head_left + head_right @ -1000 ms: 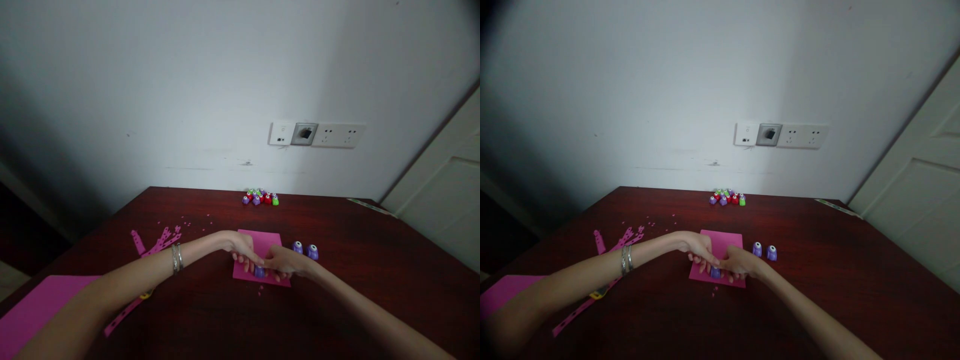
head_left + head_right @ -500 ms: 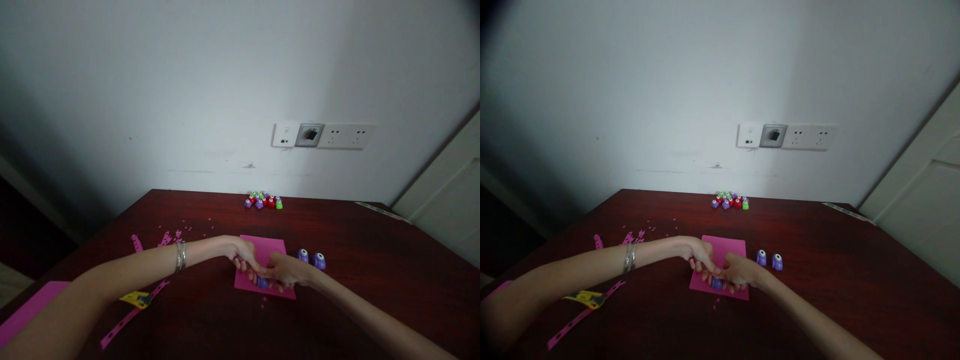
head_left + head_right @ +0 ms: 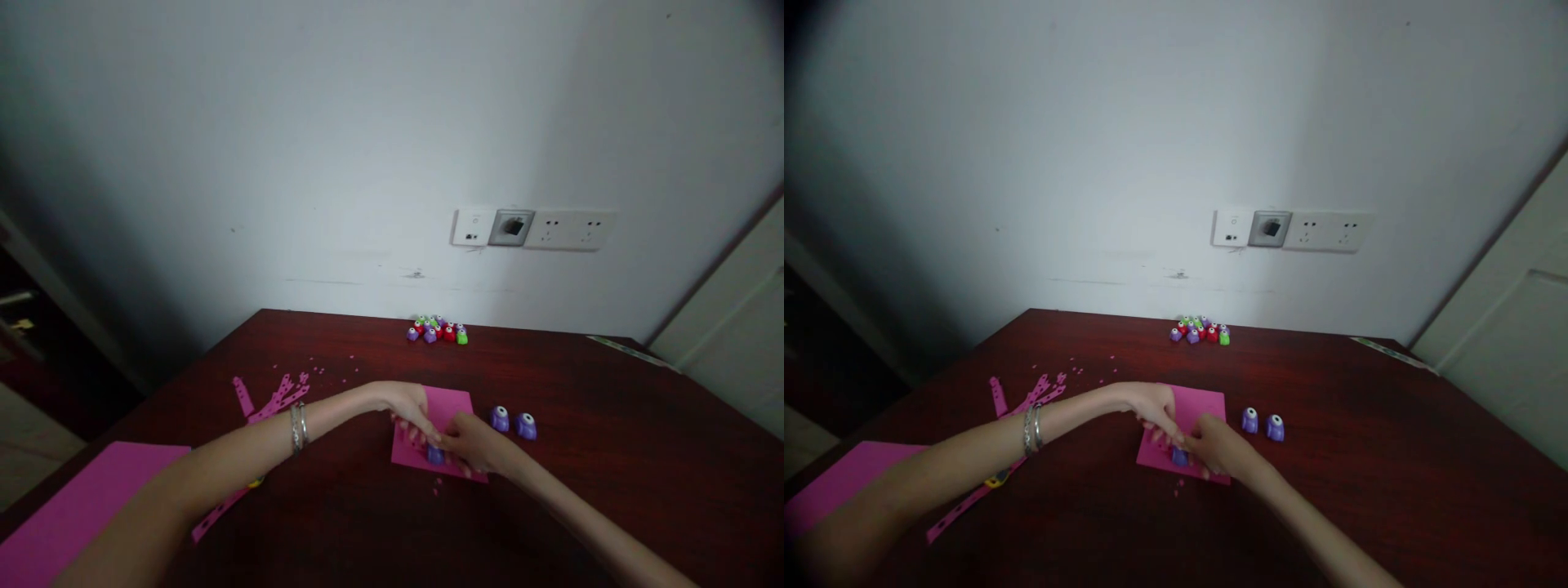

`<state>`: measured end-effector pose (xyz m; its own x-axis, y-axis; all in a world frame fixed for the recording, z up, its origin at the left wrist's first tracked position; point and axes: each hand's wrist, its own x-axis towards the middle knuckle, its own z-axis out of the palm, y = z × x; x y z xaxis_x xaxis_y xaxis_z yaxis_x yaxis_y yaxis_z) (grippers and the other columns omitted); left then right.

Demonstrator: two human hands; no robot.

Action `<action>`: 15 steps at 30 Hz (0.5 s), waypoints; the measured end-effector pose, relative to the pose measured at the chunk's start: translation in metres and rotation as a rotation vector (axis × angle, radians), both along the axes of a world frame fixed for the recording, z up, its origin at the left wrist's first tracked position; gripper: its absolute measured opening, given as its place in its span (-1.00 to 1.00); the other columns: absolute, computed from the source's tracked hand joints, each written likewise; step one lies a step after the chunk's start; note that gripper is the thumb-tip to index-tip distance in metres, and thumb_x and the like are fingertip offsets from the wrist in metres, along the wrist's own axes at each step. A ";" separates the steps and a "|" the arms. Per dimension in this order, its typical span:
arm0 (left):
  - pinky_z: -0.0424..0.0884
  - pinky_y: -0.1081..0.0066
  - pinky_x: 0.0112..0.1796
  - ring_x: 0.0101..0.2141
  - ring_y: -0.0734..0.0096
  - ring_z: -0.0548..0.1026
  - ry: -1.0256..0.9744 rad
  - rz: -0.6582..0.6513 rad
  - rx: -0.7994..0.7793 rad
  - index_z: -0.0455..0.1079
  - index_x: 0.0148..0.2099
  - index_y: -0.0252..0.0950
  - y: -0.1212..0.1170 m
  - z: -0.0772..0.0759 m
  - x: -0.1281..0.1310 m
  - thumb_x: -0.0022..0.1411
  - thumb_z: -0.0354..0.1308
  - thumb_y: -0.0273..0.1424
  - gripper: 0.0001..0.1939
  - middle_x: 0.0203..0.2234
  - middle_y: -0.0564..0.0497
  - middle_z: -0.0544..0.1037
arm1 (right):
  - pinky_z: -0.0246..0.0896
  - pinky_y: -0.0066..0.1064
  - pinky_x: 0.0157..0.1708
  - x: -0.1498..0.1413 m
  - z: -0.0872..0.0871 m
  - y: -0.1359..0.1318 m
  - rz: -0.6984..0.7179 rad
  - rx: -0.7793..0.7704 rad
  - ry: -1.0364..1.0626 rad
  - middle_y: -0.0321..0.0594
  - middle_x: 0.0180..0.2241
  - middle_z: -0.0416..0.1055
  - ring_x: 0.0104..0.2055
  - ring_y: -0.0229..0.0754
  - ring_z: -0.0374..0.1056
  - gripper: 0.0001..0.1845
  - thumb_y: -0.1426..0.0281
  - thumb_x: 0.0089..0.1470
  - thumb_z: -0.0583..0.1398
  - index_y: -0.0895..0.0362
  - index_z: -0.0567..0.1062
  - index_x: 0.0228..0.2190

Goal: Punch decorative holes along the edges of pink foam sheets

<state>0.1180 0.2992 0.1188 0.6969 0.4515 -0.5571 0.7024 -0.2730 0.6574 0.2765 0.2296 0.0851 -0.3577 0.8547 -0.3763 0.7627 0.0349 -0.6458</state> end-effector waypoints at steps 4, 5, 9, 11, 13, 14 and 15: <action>0.22 0.54 -0.52 -0.56 0.54 0.36 -0.314 0.123 0.338 0.47 -0.43 -0.37 0.011 0.005 -0.013 -0.01 0.19 -0.23 -0.74 -0.59 0.03 0.47 | -0.07 -0.54 -0.70 -0.002 0.001 -0.007 -0.065 0.162 -0.067 -0.33 -0.80 0.23 -0.73 -0.36 0.14 -0.58 0.20 0.03 0.07 0.16 0.31 -0.73; 0.25 0.54 -0.46 -0.50 0.51 0.39 -0.357 0.149 0.420 0.47 -0.39 -0.38 0.013 0.003 -0.015 0.00 0.18 -0.31 -0.79 -0.53 0.02 0.49 | -0.06 -0.53 -0.68 -0.002 0.001 -0.009 -0.084 0.210 -0.090 -0.31 -0.78 0.26 -0.69 -0.33 0.18 -0.60 0.21 0.01 0.09 0.16 0.33 -0.72; 0.28 0.49 -0.26 -0.32 0.45 0.42 -0.435 0.144 0.643 0.47 -0.31 -0.34 0.007 -0.021 -0.022 0.01 0.10 -0.54 -0.83 -0.35 -0.01 0.50 | 0.00 -0.49 -0.56 -0.007 0.002 -0.018 -0.137 0.374 -0.170 -0.18 -0.60 0.40 -0.50 -0.21 0.31 -0.65 0.20 0.02 0.12 0.18 0.41 -0.63; 0.27 0.46 -0.20 -0.28 0.44 0.41 -0.450 0.147 0.708 0.46 -0.30 -0.32 0.000 -0.033 -0.022 0.03 0.08 -0.57 -0.81 -0.32 -0.01 0.49 | 0.03 -0.47 -0.50 -0.009 0.003 -0.023 -0.144 0.429 -0.198 -0.15 -0.52 0.43 -0.44 -0.18 0.35 -0.65 0.18 0.07 0.08 0.17 0.44 -0.54; 0.27 0.44 -0.19 -0.28 0.43 0.40 -0.436 0.137 0.727 0.46 -0.29 -0.32 -0.005 -0.043 -0.022 0.06 0.09 -0.55 -0.83 -0.34 -0.01 0.48 | 0.05 -0.47 -0.47 -0.009 0.004 -0.028 -0.157 0.487 -0.231 -0.14 -0.48 0.45 -0.42 -0.18 0.38 -0.62 0.16 0.13 0.01 0.15 0.45 -0.46; 0.27 0.43 -0.19 -0.29 0.43 0.39 -0.423 0.118 0.722 0.46 -0.29 -0.31 -0.006 -0.046 -0.022 0.07 0.09 -0.53 -0.85 -0.35 -0.01 0.48 | 0.06 -0.47 -0.47 -0.009 0.004 -0.030 -0.169 0.512 -0.246 -0.14 -0.48 0.45 -0.43 -0.18 0.39 -0.59 0.14 0.15 -0.03 0.14 0.44 -0.44; 0.26 0.43 -0.18 -0.29 0.42 0.39 -0.412 0.093 0.712 0.46 -0.29 -0.31 -0.006 -0.048 -0.022 0.08 0.11 -0.51 -0.87 -0.35 0.00 0.47 | 0.06 -0.47 -0.48 -0.008 0.003 -0.033 -0.182 0.528 -0.258 -0.15 -0.49 0.44 -0.44 -0.18 0.39 -0.56 0.12 0.16 -0.06 0.14 0.44 -0.43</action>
<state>0.0956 0.2935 0.0708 0.7254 0.6654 0.1763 0.4827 -0.6744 0.5587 0.2688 0.1970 0.0885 -0.1423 0.9880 0.0598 0.9158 0.1543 -0.3708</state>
